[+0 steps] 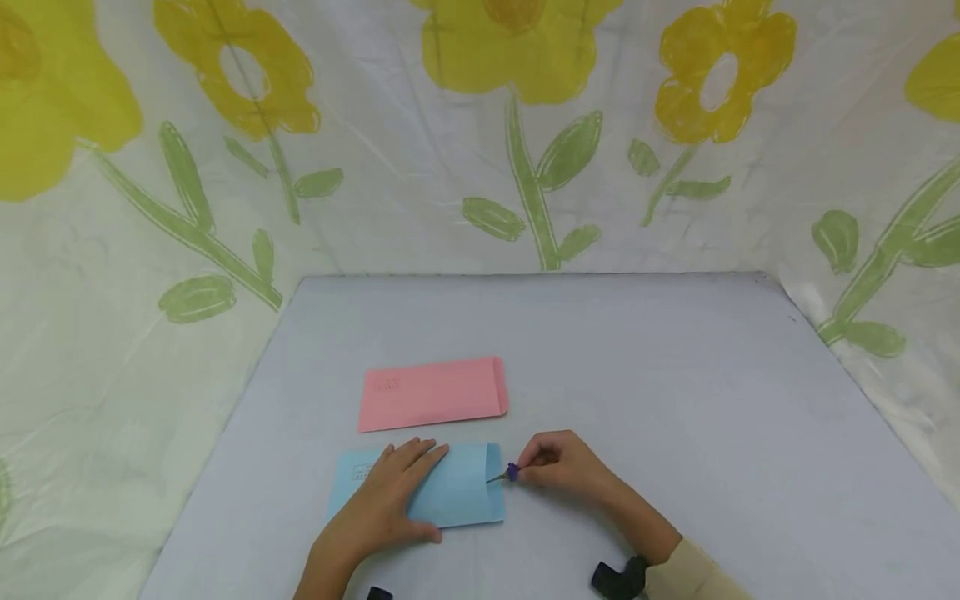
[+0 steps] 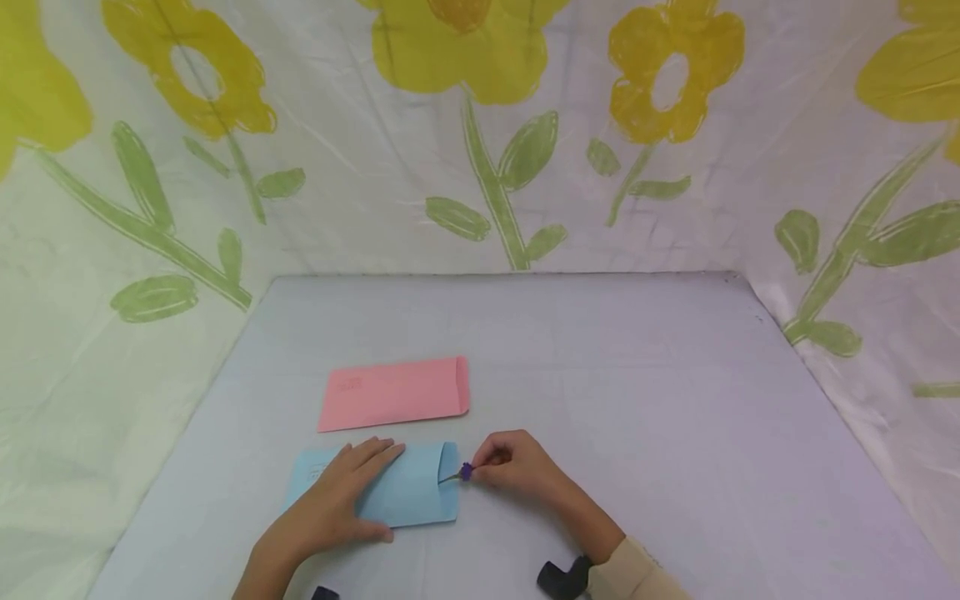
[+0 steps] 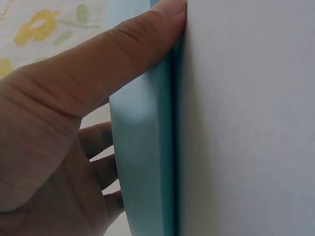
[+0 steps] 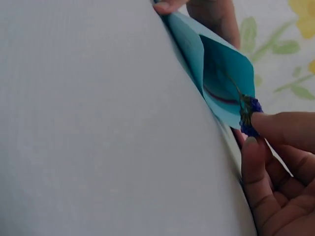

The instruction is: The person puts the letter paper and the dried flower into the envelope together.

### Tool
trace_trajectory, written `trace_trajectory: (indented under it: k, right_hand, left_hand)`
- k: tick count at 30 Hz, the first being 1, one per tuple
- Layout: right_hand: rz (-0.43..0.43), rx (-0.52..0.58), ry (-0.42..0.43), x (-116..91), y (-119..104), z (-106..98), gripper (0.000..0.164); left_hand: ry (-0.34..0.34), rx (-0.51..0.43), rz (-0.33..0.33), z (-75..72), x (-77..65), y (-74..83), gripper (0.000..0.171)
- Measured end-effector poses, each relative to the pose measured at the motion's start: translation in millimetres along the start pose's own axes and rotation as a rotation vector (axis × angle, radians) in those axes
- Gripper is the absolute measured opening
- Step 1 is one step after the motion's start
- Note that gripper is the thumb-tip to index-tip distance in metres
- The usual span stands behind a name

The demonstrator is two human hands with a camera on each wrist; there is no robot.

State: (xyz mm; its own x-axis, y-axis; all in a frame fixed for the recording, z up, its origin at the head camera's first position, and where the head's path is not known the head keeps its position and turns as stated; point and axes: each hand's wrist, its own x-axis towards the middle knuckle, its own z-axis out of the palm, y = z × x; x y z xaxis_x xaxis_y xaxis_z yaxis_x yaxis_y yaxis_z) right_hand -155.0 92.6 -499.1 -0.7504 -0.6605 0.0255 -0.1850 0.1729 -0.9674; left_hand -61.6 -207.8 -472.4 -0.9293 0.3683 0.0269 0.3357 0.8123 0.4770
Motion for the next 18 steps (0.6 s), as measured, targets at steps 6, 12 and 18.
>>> trace_trajectory:
  k: [6,12,18]
  right_hand:
    - [0.021,-0.042,0.046,4,0,15,0.004]
    - [0.018,-0.091,0.087,7,-1,31,0.007]
    - [0.04,-0.135,0.112,8,-6,42,0.009]
  left_hand:
    - [-0.001,0.001,-0.001,-0.1,1.1,-1.1,0.107]
    - [-0.01,-0.008,-0.005,-0.6,0.7,-1.3,0.107]
    - [-0.014,-0.007,-0.002,-0.2,0.7,-1.9,0.108]
